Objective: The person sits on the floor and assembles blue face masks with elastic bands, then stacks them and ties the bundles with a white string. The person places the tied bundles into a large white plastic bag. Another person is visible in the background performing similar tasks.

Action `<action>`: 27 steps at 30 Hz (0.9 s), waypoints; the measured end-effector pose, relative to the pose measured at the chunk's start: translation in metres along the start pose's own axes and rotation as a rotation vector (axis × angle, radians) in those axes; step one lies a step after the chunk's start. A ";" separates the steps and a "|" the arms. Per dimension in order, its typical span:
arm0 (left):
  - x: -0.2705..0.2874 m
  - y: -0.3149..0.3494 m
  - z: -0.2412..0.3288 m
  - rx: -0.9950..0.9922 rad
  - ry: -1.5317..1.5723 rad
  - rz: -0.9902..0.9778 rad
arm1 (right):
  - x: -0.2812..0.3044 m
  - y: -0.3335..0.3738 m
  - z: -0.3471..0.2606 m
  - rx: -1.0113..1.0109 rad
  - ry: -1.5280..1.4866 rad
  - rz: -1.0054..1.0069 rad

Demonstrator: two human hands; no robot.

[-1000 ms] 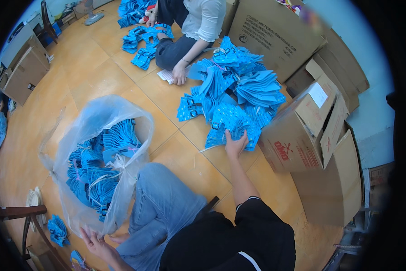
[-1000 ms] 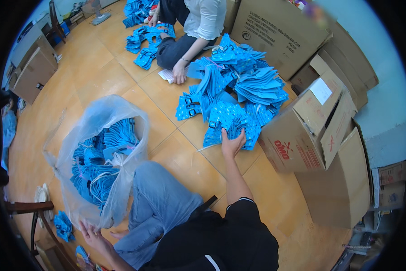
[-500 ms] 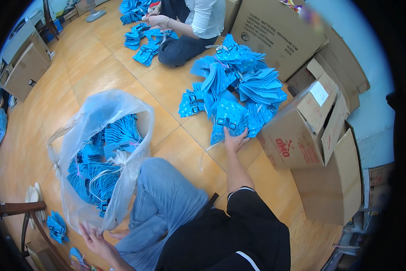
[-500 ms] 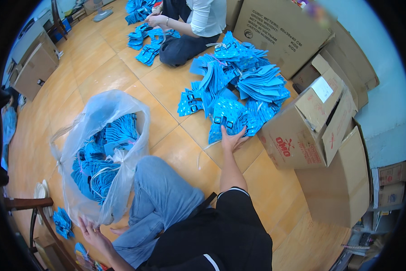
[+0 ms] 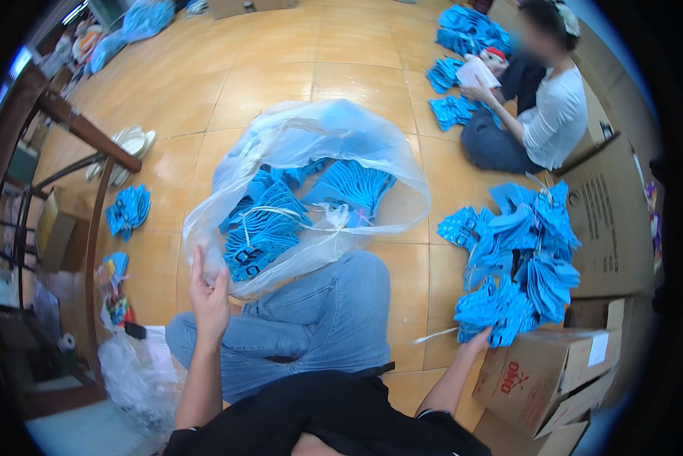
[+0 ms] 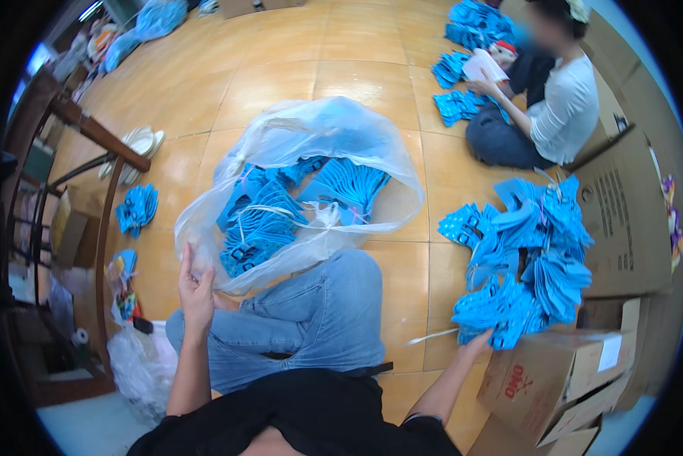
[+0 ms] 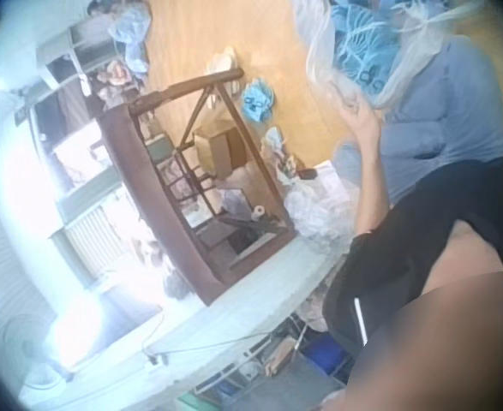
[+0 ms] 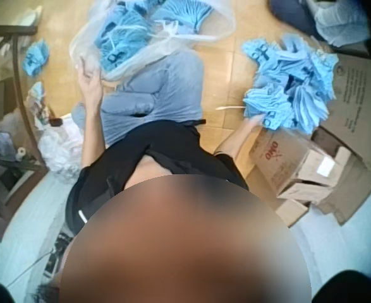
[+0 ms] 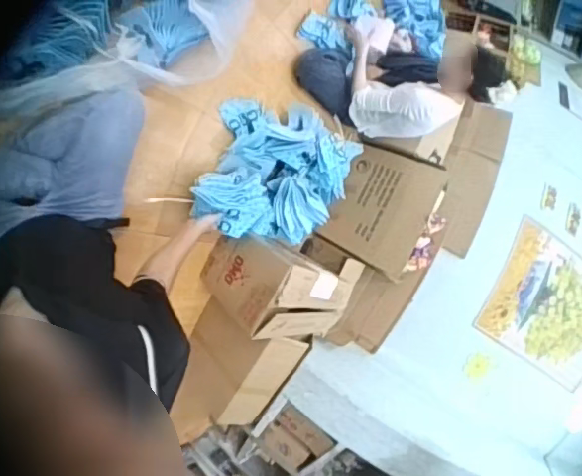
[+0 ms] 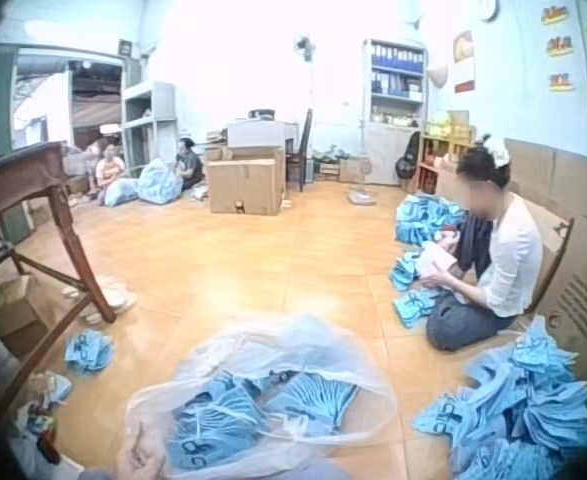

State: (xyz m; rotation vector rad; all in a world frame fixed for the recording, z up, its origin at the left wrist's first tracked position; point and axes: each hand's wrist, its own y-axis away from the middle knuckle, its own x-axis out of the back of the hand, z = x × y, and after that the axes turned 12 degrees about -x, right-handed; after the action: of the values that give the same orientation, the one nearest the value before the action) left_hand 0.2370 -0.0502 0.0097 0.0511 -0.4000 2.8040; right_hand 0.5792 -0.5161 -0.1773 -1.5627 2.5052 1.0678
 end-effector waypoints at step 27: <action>0.039 -0.068 0.030 -0.042 0.199 0.115 | -0.319 0.214 0.136 1.309 1.244 -1.645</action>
State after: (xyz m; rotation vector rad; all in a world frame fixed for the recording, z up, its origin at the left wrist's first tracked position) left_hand 0.2206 0.0151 0.0595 -0.2662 -0.4253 2.8759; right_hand 0.5242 -0.1310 -0.0574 -2.4991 0.3871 -1.5634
